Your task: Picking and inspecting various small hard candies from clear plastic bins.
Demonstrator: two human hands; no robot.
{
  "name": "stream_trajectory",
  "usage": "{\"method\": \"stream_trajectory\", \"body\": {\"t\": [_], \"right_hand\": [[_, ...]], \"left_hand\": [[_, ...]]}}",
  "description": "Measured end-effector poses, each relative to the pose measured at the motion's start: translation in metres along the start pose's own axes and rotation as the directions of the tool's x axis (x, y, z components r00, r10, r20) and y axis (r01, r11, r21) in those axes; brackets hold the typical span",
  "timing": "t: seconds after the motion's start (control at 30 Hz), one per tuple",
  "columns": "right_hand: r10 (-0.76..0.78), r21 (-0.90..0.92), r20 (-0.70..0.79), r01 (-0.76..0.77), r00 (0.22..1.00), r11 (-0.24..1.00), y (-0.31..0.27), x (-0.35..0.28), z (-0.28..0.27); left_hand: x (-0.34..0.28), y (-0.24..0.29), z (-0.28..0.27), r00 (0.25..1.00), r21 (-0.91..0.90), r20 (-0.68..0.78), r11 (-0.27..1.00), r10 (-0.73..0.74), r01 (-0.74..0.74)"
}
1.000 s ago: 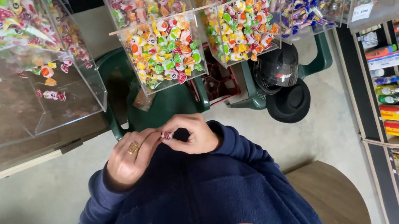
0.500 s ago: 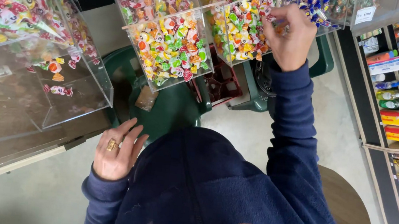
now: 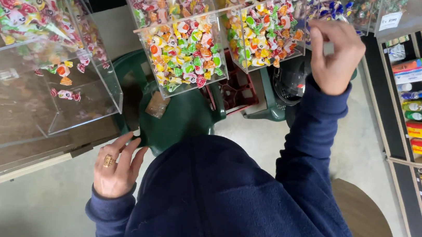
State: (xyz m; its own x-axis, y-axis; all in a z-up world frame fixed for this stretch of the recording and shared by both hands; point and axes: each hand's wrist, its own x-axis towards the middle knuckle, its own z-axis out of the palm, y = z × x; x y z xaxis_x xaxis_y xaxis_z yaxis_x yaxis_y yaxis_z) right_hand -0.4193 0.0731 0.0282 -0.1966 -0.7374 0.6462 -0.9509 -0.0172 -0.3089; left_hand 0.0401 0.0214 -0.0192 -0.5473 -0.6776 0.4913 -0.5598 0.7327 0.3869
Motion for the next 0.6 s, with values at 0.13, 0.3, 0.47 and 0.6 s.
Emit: {"method": "stream_trajectory", "body": {"t": [0.13,0.3,0.47,0.6], "right_hand": [[0.129,0.015,0.046,-0.130,0.991,0.991,-0.008,-0.044,-0.001],[-0.043,-0.186,0.082,0.057,0.996,0.981,-0.029,-0.041,0.016],[-0.061,-0.227,0.070,0.076,0.996,0.971,-0.034,-0.041,0.018],[-0.020,-0.093,0.058,0.025,0.998,0.995,-0.036,-0.042,0.020]], "left_hand": [[0.003,0.000,0.003,1.000,-0.008,-0.008,1.000,-0.007,0.006],[0.016,0.004,0.008,0.997,-0.035,0.026,0.997,0.066,-0.066],[0.024,0.011,0.010,0.989,-0.059,0.020,0.988,0.144,-0.143],[0.016,0.006,0.008,0.995,-0.047,0.017,0.994,0.101,-0.100]]}}
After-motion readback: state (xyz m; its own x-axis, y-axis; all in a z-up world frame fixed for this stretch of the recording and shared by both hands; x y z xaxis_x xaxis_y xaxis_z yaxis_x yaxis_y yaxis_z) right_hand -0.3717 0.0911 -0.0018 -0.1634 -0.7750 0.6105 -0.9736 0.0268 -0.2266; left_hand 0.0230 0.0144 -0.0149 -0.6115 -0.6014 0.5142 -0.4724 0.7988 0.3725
